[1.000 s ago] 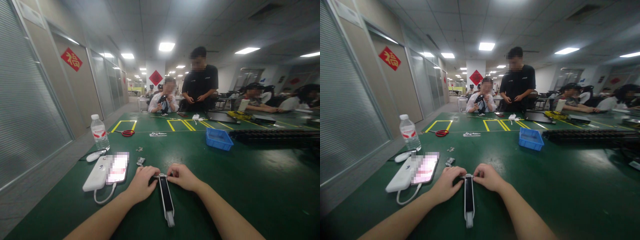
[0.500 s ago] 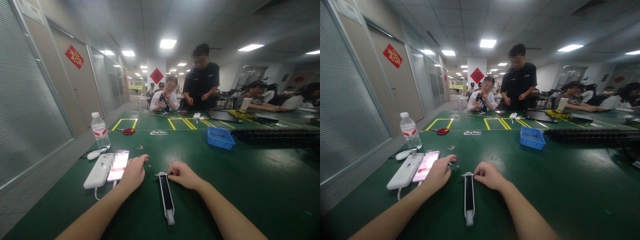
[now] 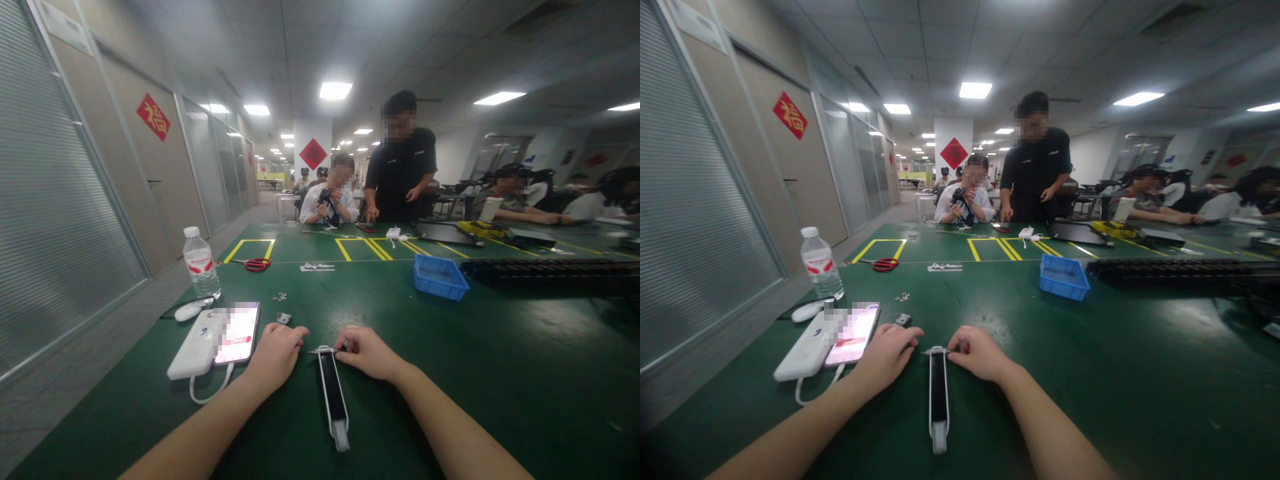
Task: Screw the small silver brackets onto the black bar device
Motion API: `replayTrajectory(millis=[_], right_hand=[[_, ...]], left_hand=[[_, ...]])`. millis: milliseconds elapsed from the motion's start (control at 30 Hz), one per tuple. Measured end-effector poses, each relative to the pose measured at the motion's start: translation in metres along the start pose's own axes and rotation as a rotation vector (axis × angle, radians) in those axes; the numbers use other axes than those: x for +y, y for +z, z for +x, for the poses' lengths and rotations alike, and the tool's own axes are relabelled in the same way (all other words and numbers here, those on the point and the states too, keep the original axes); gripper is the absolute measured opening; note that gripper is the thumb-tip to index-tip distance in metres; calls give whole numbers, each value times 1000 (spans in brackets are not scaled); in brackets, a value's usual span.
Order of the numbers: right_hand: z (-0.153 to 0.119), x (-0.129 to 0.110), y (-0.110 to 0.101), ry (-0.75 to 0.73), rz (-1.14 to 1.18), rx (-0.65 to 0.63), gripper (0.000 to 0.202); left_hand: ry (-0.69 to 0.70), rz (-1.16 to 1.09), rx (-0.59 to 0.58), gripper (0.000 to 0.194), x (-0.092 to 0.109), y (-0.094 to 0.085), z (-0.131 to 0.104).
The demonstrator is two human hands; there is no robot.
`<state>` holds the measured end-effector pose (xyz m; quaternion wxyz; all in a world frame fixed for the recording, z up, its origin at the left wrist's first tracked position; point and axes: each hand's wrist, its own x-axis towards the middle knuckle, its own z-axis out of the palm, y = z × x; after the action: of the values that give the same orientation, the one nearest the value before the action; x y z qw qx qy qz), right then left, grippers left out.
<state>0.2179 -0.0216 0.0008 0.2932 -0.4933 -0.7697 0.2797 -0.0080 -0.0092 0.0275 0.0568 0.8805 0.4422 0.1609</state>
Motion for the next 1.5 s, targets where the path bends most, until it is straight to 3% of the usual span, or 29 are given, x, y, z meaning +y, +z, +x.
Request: replayTrajectory(millis=[267,500,867,1500], right_hand=[[0,-1,0,0,18,3,6],[0,1,0,-13,20,6,6],[0,0,0,2,34,-2,7],[1,3,1,-8,21,-3,7]], left_hand=[[56,8,30,29,-5,8,0],[117,-225,68,22,-4,12,-2],[110,-425,54,17,-4,3,-1],[137,-430,22,19,-4,6,0]])
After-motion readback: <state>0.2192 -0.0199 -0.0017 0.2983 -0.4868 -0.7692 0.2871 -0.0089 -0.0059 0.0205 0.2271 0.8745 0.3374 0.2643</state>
